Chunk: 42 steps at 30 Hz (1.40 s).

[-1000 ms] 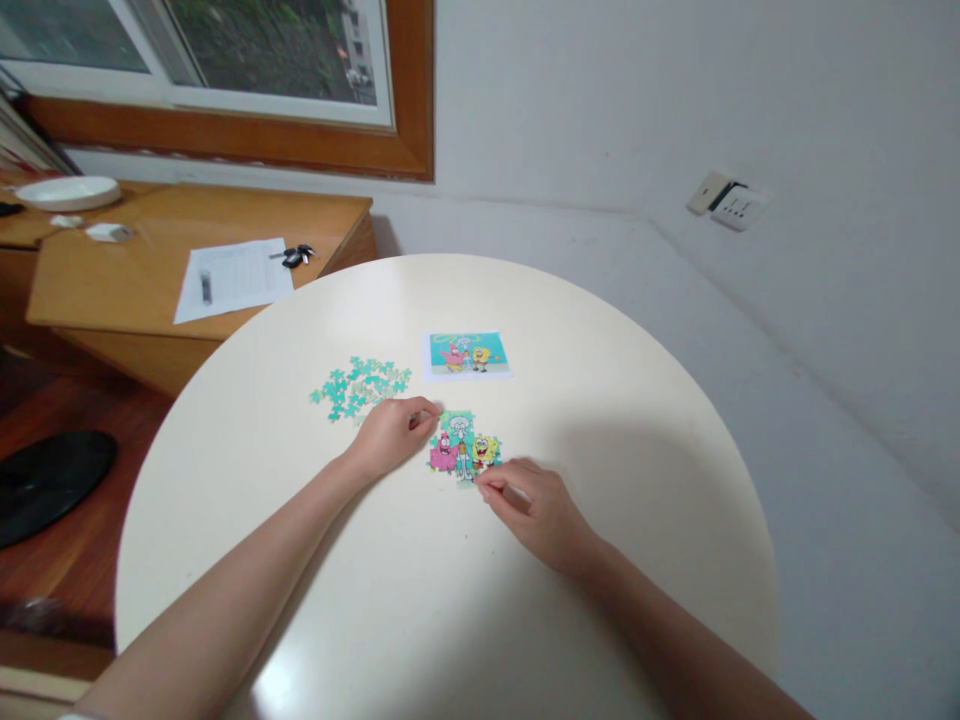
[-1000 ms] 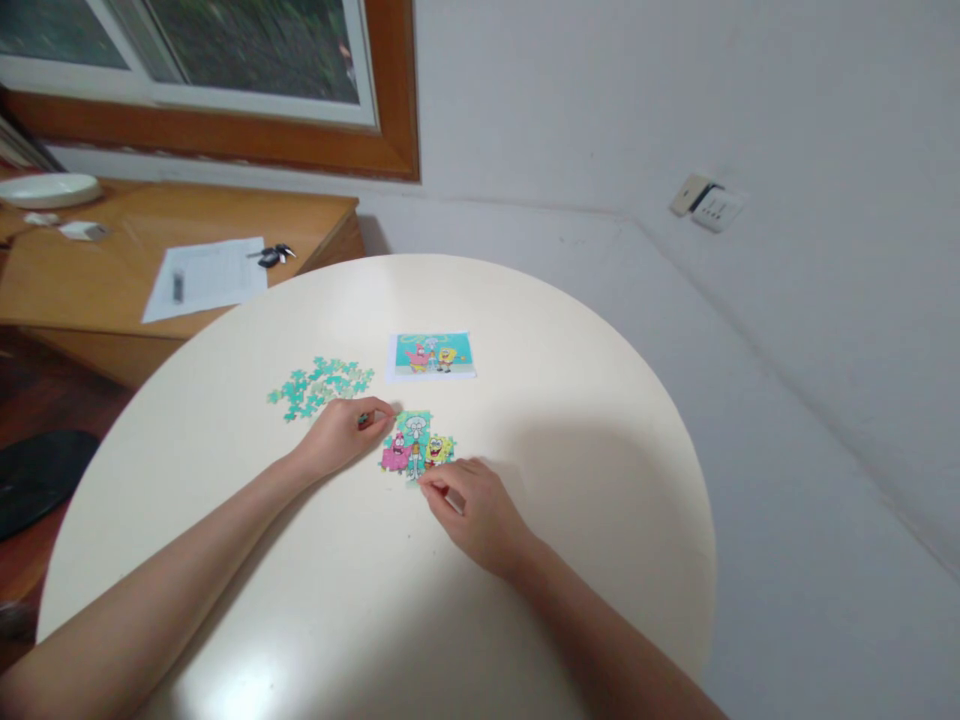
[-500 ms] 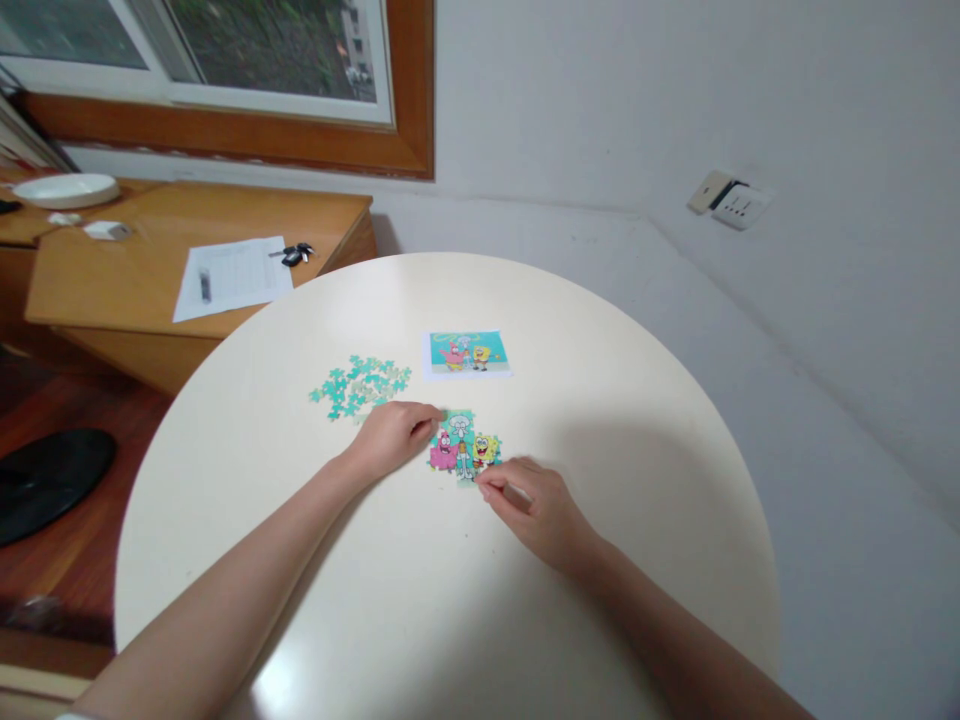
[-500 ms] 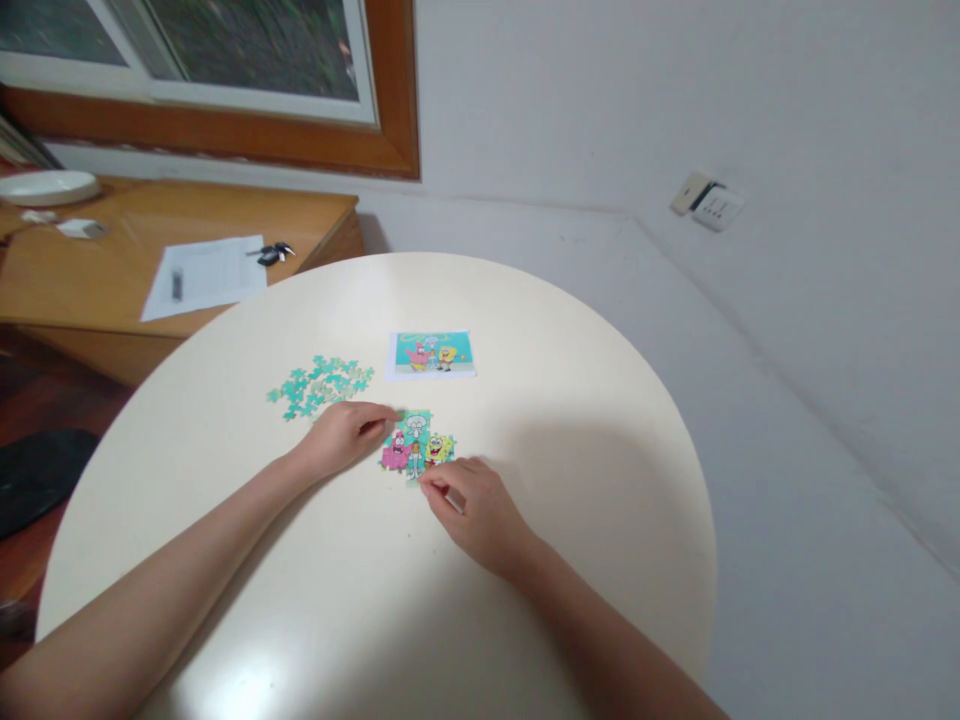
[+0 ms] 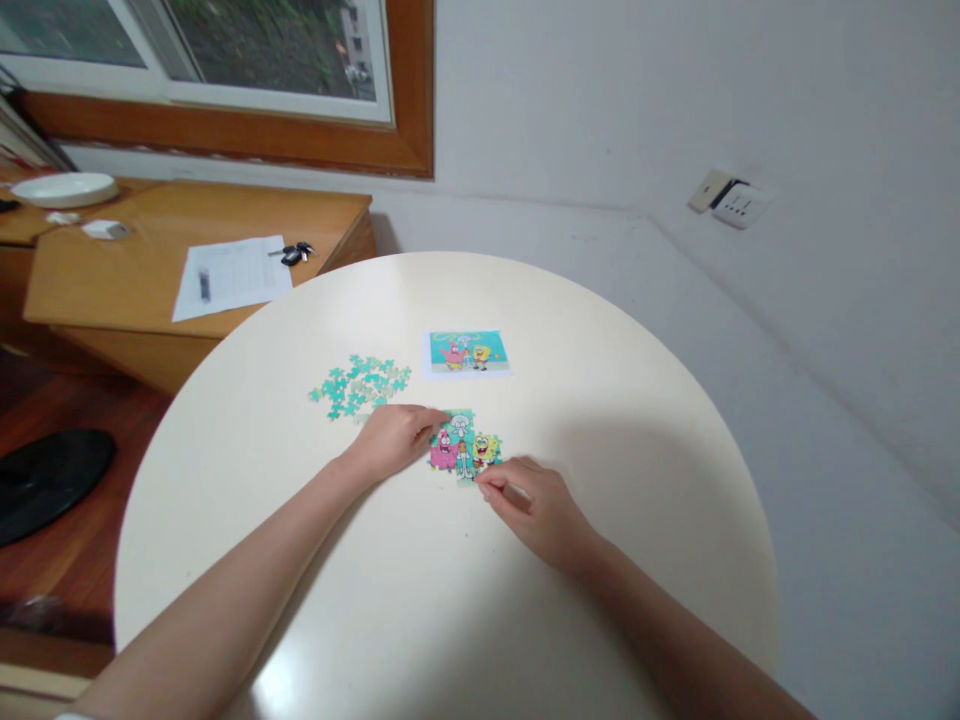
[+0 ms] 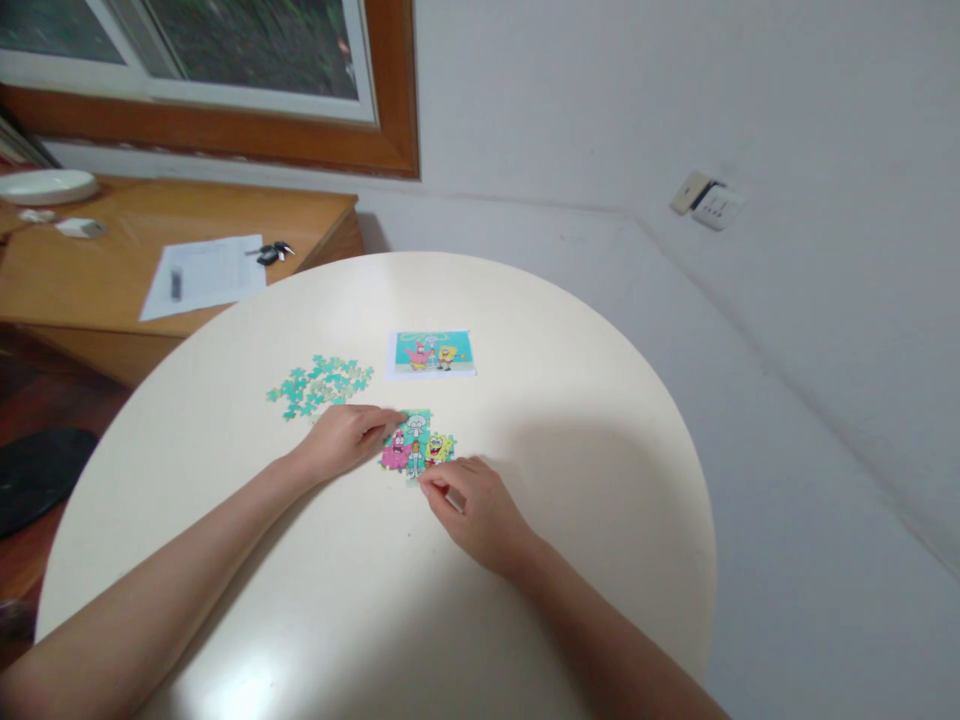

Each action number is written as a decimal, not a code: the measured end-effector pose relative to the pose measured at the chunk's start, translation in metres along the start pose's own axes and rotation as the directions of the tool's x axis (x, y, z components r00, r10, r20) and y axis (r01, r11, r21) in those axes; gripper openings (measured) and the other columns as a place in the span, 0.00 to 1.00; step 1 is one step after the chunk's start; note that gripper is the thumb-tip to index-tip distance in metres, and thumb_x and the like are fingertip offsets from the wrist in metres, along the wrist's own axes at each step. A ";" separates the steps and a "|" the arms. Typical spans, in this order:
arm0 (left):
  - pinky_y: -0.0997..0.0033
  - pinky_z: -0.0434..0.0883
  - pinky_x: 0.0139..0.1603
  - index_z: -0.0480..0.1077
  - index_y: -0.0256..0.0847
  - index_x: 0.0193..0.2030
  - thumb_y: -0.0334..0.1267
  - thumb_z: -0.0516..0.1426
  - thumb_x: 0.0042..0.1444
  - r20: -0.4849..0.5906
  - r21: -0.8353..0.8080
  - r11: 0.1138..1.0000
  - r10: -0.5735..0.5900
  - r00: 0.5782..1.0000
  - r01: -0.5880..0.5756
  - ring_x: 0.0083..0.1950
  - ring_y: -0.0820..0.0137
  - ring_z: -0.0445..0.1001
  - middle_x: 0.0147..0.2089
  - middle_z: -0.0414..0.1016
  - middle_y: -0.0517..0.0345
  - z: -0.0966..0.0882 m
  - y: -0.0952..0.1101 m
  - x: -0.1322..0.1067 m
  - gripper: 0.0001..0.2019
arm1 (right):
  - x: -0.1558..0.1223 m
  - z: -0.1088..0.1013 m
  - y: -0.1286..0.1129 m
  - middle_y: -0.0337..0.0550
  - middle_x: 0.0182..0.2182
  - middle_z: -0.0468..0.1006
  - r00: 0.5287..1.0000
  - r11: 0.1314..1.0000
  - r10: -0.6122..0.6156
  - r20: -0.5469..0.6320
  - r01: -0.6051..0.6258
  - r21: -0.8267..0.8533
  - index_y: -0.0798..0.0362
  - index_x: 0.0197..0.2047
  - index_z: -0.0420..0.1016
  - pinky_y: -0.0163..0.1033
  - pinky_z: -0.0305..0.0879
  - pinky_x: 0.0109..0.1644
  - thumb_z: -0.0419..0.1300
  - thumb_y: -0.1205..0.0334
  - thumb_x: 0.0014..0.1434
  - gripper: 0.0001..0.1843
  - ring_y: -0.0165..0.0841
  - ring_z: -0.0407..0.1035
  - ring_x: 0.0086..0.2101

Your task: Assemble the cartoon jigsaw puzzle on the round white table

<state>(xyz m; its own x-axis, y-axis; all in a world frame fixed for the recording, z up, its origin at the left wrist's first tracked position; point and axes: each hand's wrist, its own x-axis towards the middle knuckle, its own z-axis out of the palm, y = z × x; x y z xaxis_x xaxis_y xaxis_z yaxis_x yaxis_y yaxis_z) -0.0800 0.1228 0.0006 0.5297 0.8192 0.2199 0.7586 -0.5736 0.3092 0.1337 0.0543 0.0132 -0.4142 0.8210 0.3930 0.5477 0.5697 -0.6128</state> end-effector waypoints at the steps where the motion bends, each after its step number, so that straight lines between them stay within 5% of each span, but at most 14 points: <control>1: 0.76 0.68 0.31 0.75 0.42 0.42 0.31 0.47 0.56 0.000 0.003 1.000 0.004 1.000 -0.004 0.33 0.70 0.77 0.38 0.80 0.56 0.000 0.001 0.000 0.16 | 0.000 0.000 0.000 0.38 0.22 0.76 1.000 1.000 -0.002 -0.001 0.002 0.000 0.52 0.29 0.73 0.33 0.61 0.33 0.54 0.69 0.56 0.08 0.28 0.69 0.25; 21: 0.74 0.69 0.30 0.76 0.42 0.41 0.35 0.47 0.58 -0.055 0.080 0.994 -0.067 0.996 0.071 0.33 0.69 0.77 0.39 0.80 0.55 0.000 0.001 0.001 0.16 | -0.001 0.000 0.000 0.38 0.23 0.77 1.000 1.000 0.000 0.009 -0.001 0.019 0.52 0.29 0.73 0.33 0.61 0.35 0.54 0.69 0.56 0.08 0.28 0.69 0.26; 42: 0.77 0.65 0.26 0.75 0.41 0.37 0.27 0.47 0.51 -0.018 0.059 0.996 0.066 0.998 -0.064 0.29 0.71 0.75 0.31 0.79 0.57 -0.001 0.006 -0.001 0.16 | -0.001 -0.002 -0.002 0.39 0.24 0.78 1.000 1.000 0.015 0.018 -0.015 0.009 0.51 0.30 0.73 0.34 0.62 0.35 0.53 0.67 0.57 0.09 0.29 0.70 0.26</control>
<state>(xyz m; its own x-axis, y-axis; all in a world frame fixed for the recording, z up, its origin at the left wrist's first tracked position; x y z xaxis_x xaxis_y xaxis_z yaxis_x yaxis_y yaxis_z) -0.0765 0.1187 0.0035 0.5712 0.7796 0.2566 0.7439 -0.6239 0.2396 0.1340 0.0526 0.0151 -0.4191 0.8287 0.3709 0.5478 0.5566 -0.6246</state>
